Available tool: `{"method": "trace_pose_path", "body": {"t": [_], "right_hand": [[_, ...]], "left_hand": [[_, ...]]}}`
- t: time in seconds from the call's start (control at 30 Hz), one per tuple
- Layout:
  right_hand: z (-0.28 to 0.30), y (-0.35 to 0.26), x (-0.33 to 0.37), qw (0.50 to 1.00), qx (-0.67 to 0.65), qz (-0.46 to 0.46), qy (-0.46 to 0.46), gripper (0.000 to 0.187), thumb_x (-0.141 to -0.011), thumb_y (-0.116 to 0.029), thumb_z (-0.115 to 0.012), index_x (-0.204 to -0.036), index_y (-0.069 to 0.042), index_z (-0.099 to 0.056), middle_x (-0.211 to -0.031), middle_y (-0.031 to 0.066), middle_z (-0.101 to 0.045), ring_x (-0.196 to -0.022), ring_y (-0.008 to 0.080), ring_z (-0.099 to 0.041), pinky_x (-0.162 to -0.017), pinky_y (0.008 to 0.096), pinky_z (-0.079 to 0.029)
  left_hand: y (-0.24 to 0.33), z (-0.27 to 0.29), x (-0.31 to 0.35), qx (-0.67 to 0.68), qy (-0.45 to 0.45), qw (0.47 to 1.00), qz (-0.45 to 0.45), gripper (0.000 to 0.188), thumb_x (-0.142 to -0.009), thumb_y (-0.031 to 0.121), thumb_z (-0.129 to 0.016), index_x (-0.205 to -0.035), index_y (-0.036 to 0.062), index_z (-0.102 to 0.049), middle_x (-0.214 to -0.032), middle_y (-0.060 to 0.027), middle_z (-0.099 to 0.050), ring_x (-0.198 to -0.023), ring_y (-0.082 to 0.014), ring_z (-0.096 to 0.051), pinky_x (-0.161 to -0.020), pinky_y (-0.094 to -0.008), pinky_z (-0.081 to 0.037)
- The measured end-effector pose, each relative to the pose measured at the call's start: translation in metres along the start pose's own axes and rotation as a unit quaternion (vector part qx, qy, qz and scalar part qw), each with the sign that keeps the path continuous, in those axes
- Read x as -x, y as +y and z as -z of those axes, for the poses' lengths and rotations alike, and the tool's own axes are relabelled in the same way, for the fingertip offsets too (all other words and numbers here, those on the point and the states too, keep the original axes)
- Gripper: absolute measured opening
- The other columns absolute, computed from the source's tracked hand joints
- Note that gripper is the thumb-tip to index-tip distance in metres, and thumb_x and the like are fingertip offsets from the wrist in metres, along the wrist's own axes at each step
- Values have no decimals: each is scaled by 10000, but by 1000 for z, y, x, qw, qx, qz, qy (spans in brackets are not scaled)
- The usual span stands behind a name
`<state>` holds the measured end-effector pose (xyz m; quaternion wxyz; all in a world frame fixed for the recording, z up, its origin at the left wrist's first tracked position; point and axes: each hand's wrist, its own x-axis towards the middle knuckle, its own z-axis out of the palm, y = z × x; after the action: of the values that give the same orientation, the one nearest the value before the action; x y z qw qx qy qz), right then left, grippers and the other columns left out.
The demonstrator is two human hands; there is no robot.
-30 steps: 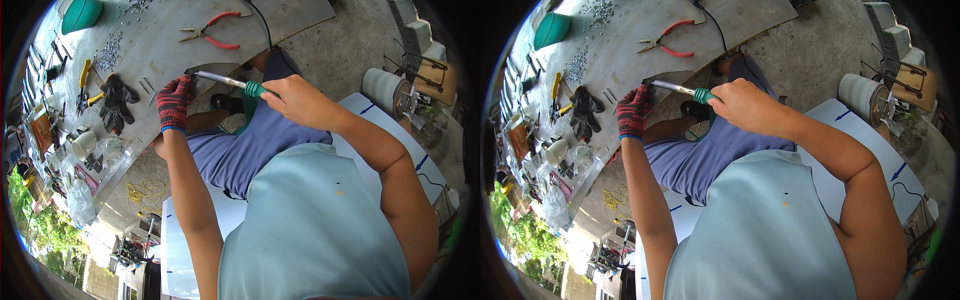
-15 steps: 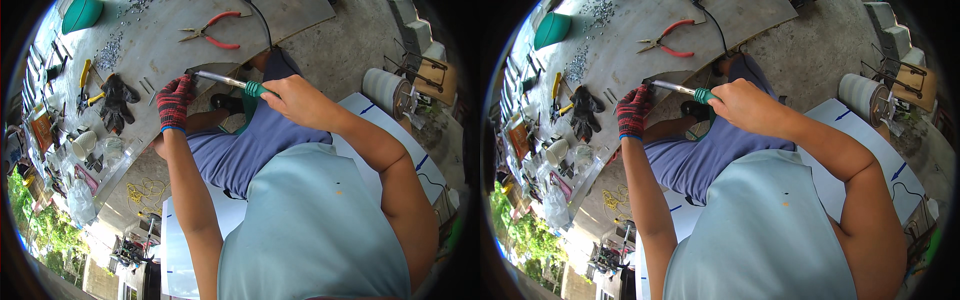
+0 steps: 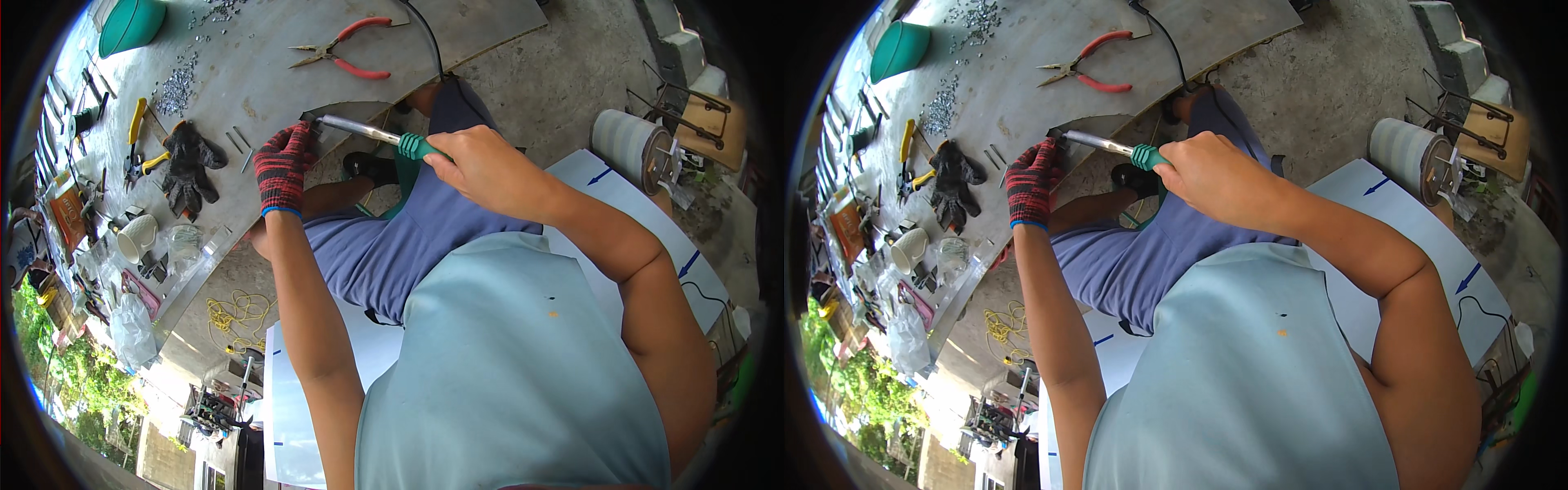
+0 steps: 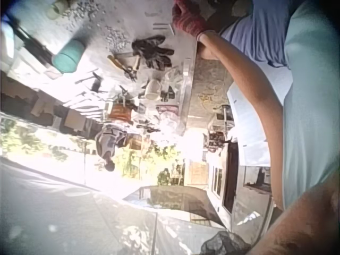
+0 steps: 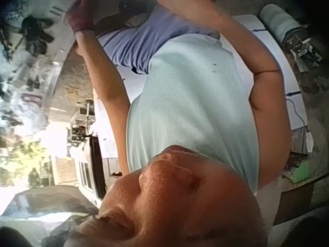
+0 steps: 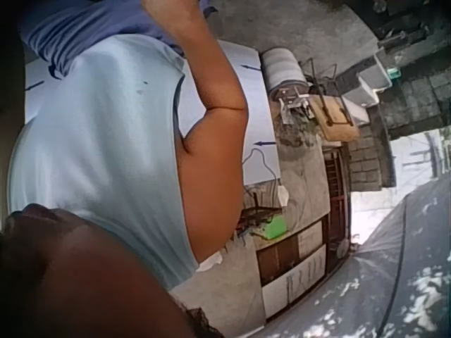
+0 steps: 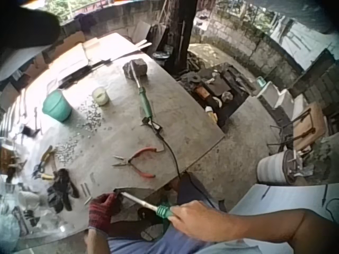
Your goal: Manually attaching small hardware or rivets to a metal sign component at a workbench.
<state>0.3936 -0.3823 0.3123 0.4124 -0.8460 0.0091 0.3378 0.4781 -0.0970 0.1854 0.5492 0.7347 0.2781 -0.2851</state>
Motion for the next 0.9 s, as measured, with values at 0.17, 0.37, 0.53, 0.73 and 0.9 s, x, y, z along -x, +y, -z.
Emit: {"method": "trace_pose_path", "body": {"t": [0.17, 0.37, 0.53, 0.73, 0.9], "right_hand": [[-1, 0, -1, 999, 11, 29, 35, 199, -1007, -156, -563, -929, 20, -611, -616, 181, -557, -555, 357, -542, -567, 441, -443], [5, -5, 0, 1000, -24, -5, -3, 221, -1017, -171, -551, -922, 20, -608, -587, 149, -538, -510, 296, -517, -539, 410, -433], [8, -7, -2, 999, -24, -15, -17, 220, -1017, -172, -555, -927, 21, -611, -585, 146, -537, -506, 287, -518, -536, 409, -432], [2, -3, -2, 1000, -13, 7, -1, 211, -1005, -157, -566, -932, 35, -611, -647, 202, -566, -594, 386, -538, -585, 444, -449], [-1, 0, -2, 1000, -8, 5, 7, 210, -1001, -154, -572, -935, 41, -614, -682, 222, -582, -640, 417, -560, -611, 465, -455]], "left_hand": [[-2, 0, -1, 3, 1, 1000, -3, 296, -907, 252, -768, -1069, 6, -741, -835, -70, -721, -601, -118, -600, -551, -262, -478], [-3, 1, -2, 1, -1, 1000, -1, 322, -907, 273, -762, -1087, 7, -752, -869, -84, -745, -624, -127, -634, -582, -272, -506], [-4, 1, -3, -4, 3, 1000, -1, 333, -901, 278, -768, -1096, 8, -751, -875, -85, -746, -631, -129, -639, -588, -274, -511], [-4, 1, -3, -8, 1, 1000, -2, 336, -900, 277, -769, -1099, 7, -749, -884, -87, -746, -630, -128, -637, -586, -273, -510], [-1, 1, -1, -7, -6, 1000, -4, 332, -908, 277, -760, -1092, 1, -747, -874, -88, -746, -618, -128, -630, -582, -272, -507]]}}
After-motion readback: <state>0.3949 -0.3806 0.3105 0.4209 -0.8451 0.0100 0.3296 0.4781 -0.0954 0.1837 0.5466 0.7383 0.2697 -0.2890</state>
